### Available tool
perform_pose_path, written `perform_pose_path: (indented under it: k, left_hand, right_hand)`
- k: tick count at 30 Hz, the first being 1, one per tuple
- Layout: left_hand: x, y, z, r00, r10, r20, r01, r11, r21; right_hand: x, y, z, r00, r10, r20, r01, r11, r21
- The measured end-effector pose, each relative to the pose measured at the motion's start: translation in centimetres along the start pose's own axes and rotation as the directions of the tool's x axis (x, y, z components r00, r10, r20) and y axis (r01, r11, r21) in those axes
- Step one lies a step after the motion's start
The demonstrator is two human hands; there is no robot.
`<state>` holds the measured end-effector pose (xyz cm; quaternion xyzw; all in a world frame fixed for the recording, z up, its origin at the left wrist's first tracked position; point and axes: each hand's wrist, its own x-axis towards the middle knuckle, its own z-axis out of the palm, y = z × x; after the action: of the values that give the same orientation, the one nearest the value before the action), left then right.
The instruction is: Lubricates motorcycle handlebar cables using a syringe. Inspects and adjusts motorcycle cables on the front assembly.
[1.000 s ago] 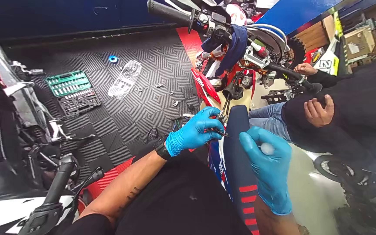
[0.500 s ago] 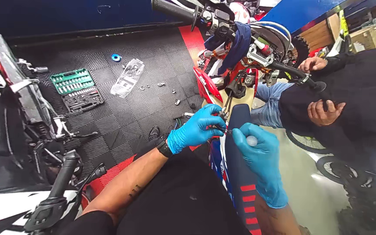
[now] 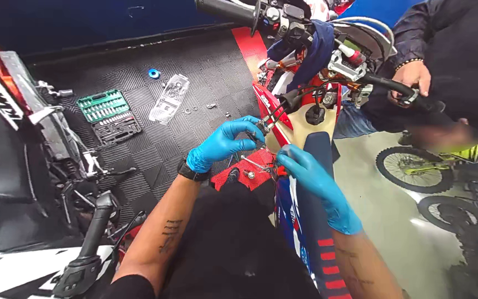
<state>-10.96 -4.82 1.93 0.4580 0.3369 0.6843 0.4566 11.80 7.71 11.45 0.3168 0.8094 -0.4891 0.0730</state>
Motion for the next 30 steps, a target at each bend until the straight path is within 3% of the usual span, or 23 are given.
perform_pose_path:
  k: [3, 8, 12, 14, 16, 18, 20, 22, 25, 28, 30]
  left_hand:
    - [-0.9, -1.0, 0.2, 1.0, -0.004, -0.026, 0.003, 0.998, -0.063]
    - [-3.0, -3.2, 2.9, 0.989, -0.042, -0.143, 0.013, 0.98, -0.199]
    - [-4.2, -4.7, 5.6, 0.969, -0.052, -0.242, -0.003, 0.975, -0.223]
    - [-5.0, -5.5, 6.4, 0.959, -0.051, -0.278, 0.002, 0.985, -0.172]
    - [-6.2, -6.8, 6.7, 0.949, -0.06, -0.31, 0.017, 0.99, -0.139]
    - [-8.5, -8.6, 6.8, 0.936, -0.058, -0.347, 0.012, 0.991, -0.132]
    - [-11.9, -10.8, 6.6, 0.907, -0.068, -0.416, 0.025, 0.994, -0.109]
    - [-16.3, -13.8, 6.0, 0.846, -0.153, -0.511, 0.111, 0.987, -0.112]
    - [-23.3, -21.3, 4.6, 0.697, -0.356, -0.622, 0.303, 0.933, -0.194]
    - [-28.4, -30.0, 3.5, 0.51, -0.575, -0.64, 0.607, 0.768, -0.206]
    - [-30.1, -35.0, 2.7, 0.465, -0.666, -0.583, 0.776, 0.624, -0.094]
  right_hand:
    - [5.1, 7.0, 3.7, 0.983, 0.176, 0.052, -0.179, 0.982, 0.065]
    - [10.9, 16.0, 11.4, 0.964, 0.262, -0.045, -0.26, 0.965, 0.032]
    - [8.9, 17.7, 15.0, 0.946, 0.32, -0.06, -0.311, 0.942, 0.125]
    - [8.2, 21.5, 17.2, 0.947, 0.319, -0.032, -0.316, 0.946, 0.07]
    - [8.8, 21.7, 17.9, 0.918, 0.39, 0.074, -0.388, 0.921, -0.043]
    - [9.9, 22.0, 19.2, 0.939, 0.335, 0.076, -0.334, 0.942, -0.024]
    - [11.5, 22.1, 20.3, 0.959, 0.265, 0.105, -0.277, 0.953, 0.121]
    - [16.0, 23.5, 22.7, 0.959, 0.279, 0.043, -0.282, 0.944, 0.169]
    - [23.5, 31.2, 27.2, 0.962, 0.265, 0.071, -0.27, 0.96, 0.075]
    - [27.7, 36.3, 30.6, 0.935, 0.289, 0.208, -0.235, 0.94, -0.247]
    - [30.9, 41.9, 34.0, 0.909, 0.286, 0.303, -0.113, 0.87, -0.48]
